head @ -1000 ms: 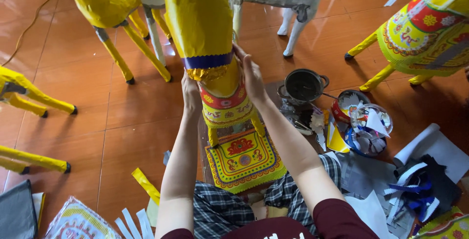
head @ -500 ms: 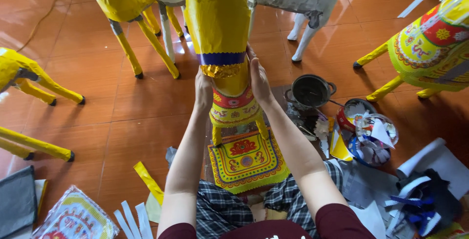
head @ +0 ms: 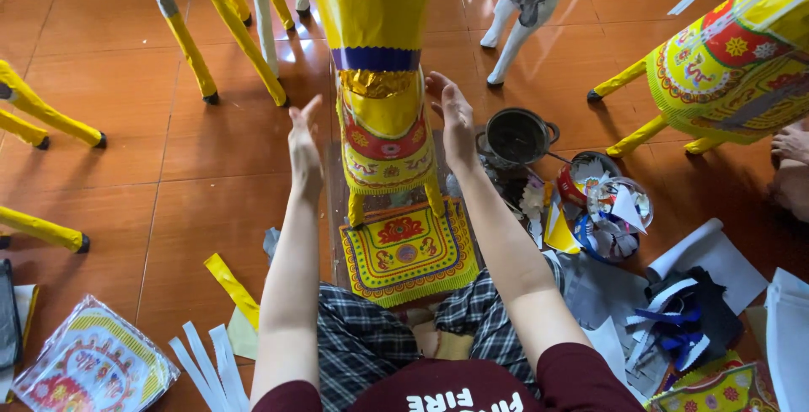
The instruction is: Decorating paper horse models with paper strips and paint
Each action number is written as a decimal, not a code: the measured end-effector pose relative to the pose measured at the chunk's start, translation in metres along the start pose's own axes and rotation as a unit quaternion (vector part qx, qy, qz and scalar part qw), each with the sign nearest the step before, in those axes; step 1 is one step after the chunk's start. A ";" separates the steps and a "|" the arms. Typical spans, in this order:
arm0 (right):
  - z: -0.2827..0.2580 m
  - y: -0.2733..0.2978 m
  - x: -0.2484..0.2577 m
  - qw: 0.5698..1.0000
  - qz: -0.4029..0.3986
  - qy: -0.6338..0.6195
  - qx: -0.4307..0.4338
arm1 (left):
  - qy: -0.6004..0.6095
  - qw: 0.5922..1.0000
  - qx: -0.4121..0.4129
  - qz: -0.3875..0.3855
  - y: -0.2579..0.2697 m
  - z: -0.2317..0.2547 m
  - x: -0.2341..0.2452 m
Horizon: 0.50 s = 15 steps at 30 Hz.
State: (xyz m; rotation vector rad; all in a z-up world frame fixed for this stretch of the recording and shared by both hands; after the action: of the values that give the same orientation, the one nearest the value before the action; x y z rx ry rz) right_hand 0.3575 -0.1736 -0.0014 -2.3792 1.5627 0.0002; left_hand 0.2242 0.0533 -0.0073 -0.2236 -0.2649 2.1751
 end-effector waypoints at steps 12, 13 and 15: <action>-0.057 0.019 -0.018 0.974 0.091 0.185 0.095 | 0.035 0.945 0.123 0.300 0.211 -0.161 0.272; -0.069 0.024 -0.021 0.965 0.095 0.209 0.123 | 0.069 0.925 0.148 0.344 0.233 -0.170 0.291; -0.072 0.026 -0.022 0.956 0.100 0.236 0.145 | 0.100 0.900 0.178 0.386 0.267 -0.170 0.309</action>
State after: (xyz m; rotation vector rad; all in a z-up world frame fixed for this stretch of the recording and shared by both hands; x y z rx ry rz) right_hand 0.3135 -0.1811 0.0643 -2.0730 1.8476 -0.7512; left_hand -0.1174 0.1726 -0.2617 -0.3885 0.4165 2.8983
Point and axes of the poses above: each hand's wrist, its own y-axis away from the middle knuckle, its own x-axis out of the back of the hand, z = x × y, the point moved 9 cm from there along -y, towards the middle knuckle, and after that the axes turned 5 degrees about -x, right-handed, at the moved point
